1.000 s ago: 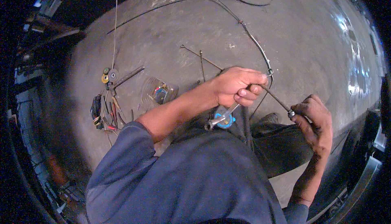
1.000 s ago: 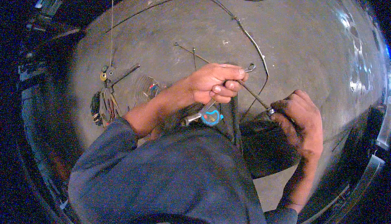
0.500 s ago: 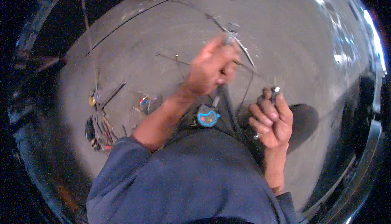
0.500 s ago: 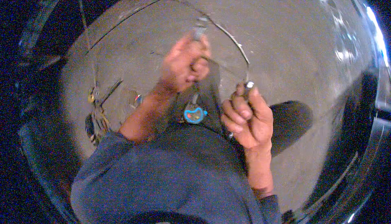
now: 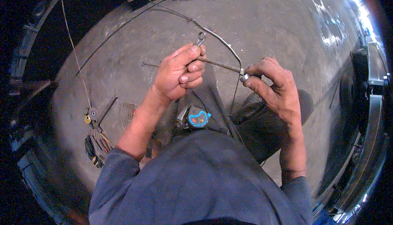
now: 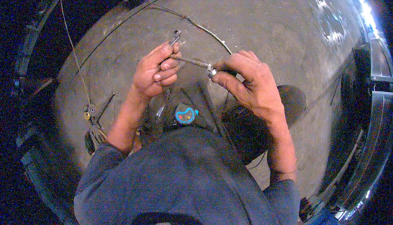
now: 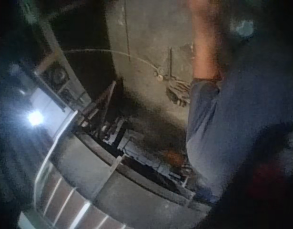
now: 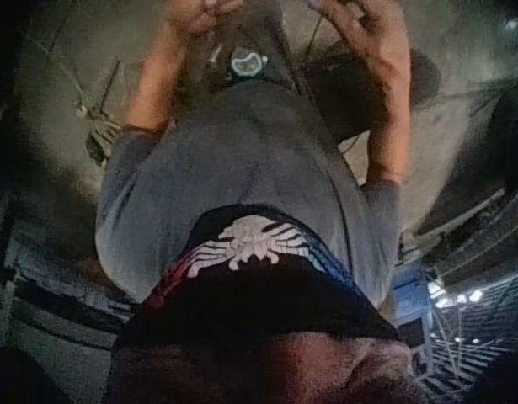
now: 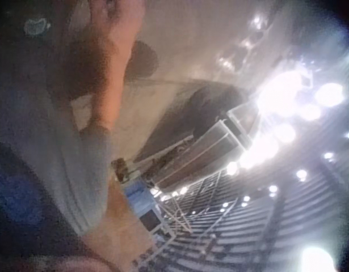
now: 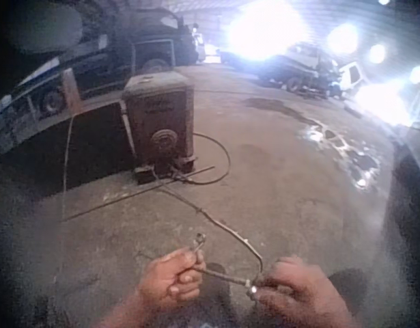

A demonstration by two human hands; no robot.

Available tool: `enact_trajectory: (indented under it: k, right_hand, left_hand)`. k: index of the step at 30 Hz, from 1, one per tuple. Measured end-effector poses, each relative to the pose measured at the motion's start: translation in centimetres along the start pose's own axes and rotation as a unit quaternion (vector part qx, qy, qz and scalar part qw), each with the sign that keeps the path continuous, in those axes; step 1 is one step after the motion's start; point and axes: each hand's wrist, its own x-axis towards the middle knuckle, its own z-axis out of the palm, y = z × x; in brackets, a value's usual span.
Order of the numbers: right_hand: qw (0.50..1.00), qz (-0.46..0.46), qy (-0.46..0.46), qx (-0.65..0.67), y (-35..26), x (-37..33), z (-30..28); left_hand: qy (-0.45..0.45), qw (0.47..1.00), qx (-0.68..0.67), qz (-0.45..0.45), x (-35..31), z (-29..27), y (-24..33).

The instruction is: The person sits on the floor and uses an angle grinder to smooth the end of a metal rod. They then pick up a nut and a second rod, inserting the nut onto the rod and tightening it with a wrench.

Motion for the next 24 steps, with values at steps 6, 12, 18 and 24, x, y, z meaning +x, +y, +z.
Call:
enact_trajectory:
  k: [6,12,18,24]
  right_hand:
    - [0.978,-0.141,-0.084,-0.128,-0.7,1.8,-2.1]
    - [0.942,-0.225,-0.204,-0.146,-1.5,3.3,-3.4]
    - [0.962,0.138,-0.081,0.223,1.6,1.8,-0.4]
    - [0.467,0.255,-0.019,0.847,-0.2,-1.5,7.0]
  left_hand:
    - [0.027,0.997,0.037,-0.069,-0.1,0.7,0.7]
    - [-0.004,0.984,0.067,-0.163,0.3,1.0,1.8]
    - [-0.023,1.0,0.009,0.016,0.8,1.0,0.4]
    - [0.015,0.948,0.225,0.223,1.7,1.7,0.1]
